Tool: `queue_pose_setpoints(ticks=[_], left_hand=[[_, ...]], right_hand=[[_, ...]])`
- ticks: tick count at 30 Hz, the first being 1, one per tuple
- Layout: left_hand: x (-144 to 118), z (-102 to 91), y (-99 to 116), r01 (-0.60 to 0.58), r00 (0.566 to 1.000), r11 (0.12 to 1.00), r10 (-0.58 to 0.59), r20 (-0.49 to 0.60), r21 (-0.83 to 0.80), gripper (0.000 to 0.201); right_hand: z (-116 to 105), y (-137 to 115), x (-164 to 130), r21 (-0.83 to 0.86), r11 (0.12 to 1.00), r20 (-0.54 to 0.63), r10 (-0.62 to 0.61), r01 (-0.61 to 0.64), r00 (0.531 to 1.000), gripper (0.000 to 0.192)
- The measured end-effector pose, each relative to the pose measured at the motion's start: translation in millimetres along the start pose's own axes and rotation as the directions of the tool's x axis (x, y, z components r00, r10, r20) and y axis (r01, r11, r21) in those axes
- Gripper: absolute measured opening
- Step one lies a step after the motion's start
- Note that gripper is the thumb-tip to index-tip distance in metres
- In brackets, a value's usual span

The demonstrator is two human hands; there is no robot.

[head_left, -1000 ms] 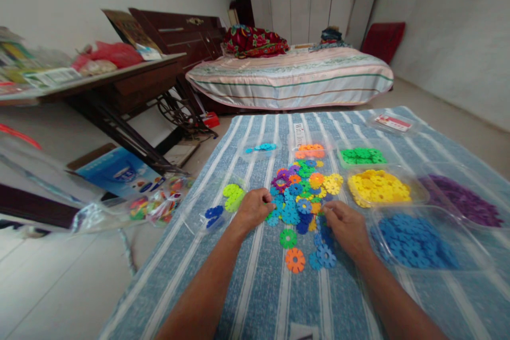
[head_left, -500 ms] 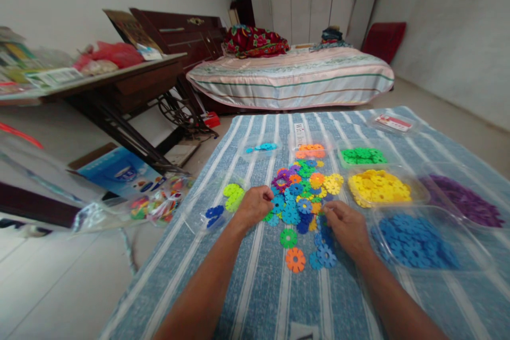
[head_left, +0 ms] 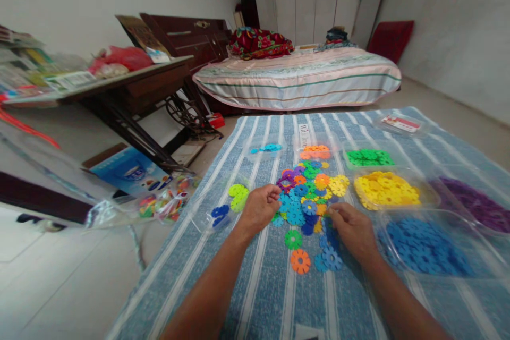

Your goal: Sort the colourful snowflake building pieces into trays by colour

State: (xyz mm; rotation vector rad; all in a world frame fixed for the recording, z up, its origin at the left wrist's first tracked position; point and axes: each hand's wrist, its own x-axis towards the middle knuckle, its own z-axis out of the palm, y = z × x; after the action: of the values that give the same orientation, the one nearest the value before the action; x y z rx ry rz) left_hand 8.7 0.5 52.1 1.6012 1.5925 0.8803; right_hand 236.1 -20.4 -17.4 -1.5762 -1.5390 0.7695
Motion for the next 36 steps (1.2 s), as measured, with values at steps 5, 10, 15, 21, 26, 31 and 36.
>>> queue_pose_setpoints(ticks=[5, 10, 15, 21, 26, 31, 36], left_hand=[[-12.5, -28.4, 12.2, 0.003, 0.996, 0.993, 0.008, -0.089, 0.116, 0.016], [-14.1, -63.4, 9.1, 0.070, 0.977, 0.986, -0.037, -0.210, 0.151, 0.019], [-15.7, -66.0, 0.3, 0.096, 0.975, 0.988, -0.069, -0.210, 0.120, 0.019], [-18.7, -45.4, 1.5, 0.093, 0.984, 0.992, -0.077, -0.163, 0.090, 0.017], [10.7, -40.1, 7.5, 0.072, 0.982, 0.997, -0.066, -0.175, 0.028, 0.015], [80.6, -60.1, 28.8, 0.096, 0.922, 0.983, -0.029, -0.385, 0.157, 0.029], [87.4, -59.5, 39.0, 0.095, 0.945, 0.951, 0.006, -0.326, 0.295, 0.021]], right_hand=[[0.0, 1.4, -1.7, 0.005, 1.000, -0.002, 0.006, -0.006, 1.000, 0.034], [0.2, 1.3, -2.0, 0.009, 1.000, -0.007, 0.004, -0.004, 1.000, 0.034], [-0.4, -0.9, -2.4, -0.004, 1.000, -0.014, -0.006, 0.006, 1.000, 0.036], [1.8, 2.9, -2.3, 0.010, 1.000, 0.002, -0.027, 0.027, 1.000, 0.039], [3.9, 3.5, -2.4, 0.009, 1.000, 0.002, -0.011, 0.011, 1.000, 0.039], [3.5, 1.6, -2.6, 0.019, 1.000, -0.008, -0.021, 0.021, 1.000, 0.037], [3.1, 1.6, -2.5, 0.035, 0.999, -0.014, -0.012, 0.013, 1.000, 0.039]])
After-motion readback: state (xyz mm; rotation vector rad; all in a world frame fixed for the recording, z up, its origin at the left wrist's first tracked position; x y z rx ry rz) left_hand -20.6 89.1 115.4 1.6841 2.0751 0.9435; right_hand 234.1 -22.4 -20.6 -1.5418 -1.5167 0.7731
